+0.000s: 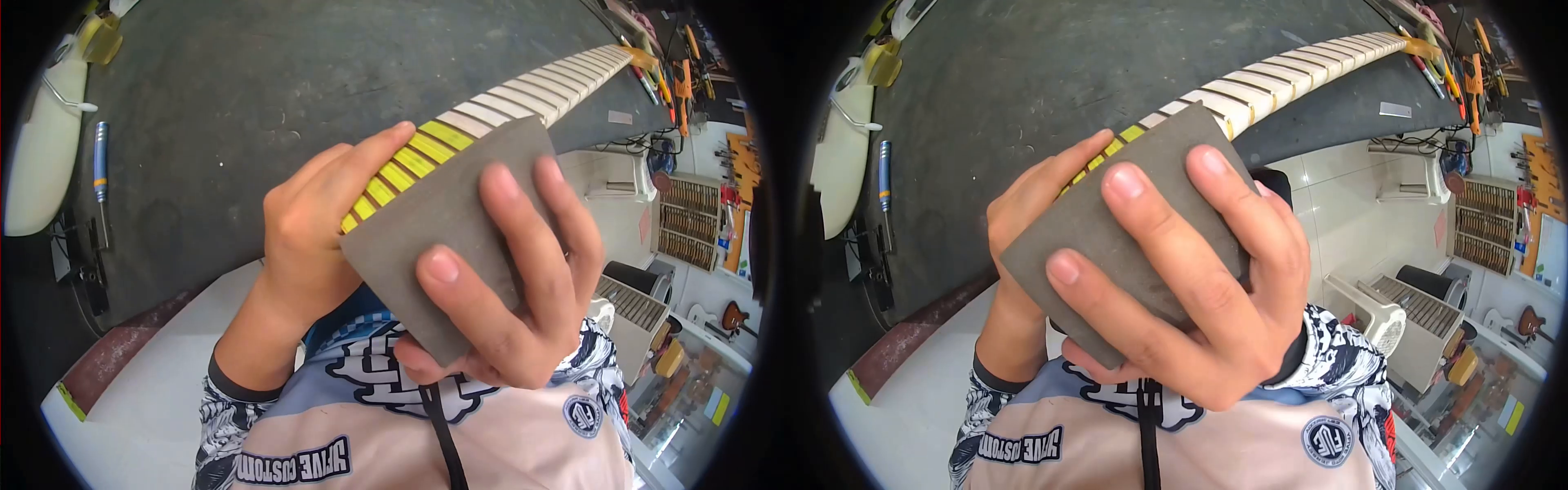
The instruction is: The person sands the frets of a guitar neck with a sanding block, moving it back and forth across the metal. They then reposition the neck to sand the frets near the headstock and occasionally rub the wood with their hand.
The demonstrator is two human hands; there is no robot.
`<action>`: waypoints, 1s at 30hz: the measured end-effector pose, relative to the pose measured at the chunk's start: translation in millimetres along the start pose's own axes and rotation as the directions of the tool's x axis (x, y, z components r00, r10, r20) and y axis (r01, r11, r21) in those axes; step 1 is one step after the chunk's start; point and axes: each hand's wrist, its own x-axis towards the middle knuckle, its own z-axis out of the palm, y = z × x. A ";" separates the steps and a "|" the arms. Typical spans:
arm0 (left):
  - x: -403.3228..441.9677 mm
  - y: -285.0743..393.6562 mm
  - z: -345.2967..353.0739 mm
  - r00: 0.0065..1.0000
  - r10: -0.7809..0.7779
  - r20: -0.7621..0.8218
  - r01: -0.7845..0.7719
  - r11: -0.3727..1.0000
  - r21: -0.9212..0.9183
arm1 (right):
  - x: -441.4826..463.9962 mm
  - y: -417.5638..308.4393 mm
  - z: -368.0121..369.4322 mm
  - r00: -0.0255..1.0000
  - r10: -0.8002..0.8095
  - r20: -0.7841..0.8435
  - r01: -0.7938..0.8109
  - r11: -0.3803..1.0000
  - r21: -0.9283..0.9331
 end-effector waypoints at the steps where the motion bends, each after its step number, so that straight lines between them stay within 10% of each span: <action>1: -2.6 2.0 -0.2 0.999 -0.042 -0.001 0.042 0.998 -0.036 | -0.4 0.2 0.6 1.000 0.001 -0.007 -0.001 1.000 -0.007; 6: -27.5 -51.9 9.4 0.959 0.279 0.047 -0.283 0.952 0.113 | 16.2 11.0 20.0 0.999 -0.009 -0.036 0.009 1.000 0.009; 13: 2.9 4.3 -3.4 0.997 0.016 0.076 -0.020 0.998 0.054 | -64.4 -9.6 -21.7 0.992 0.050 -0.116 -0.062 0.993 -0.098; 30: -6.5 -1.7 2.6 0.997 0.068 0.030 -0.068 0.998 0.003 | -15.2 3.6 1.7 1.000 -0.021 0.018 0.022 0.999 -0.031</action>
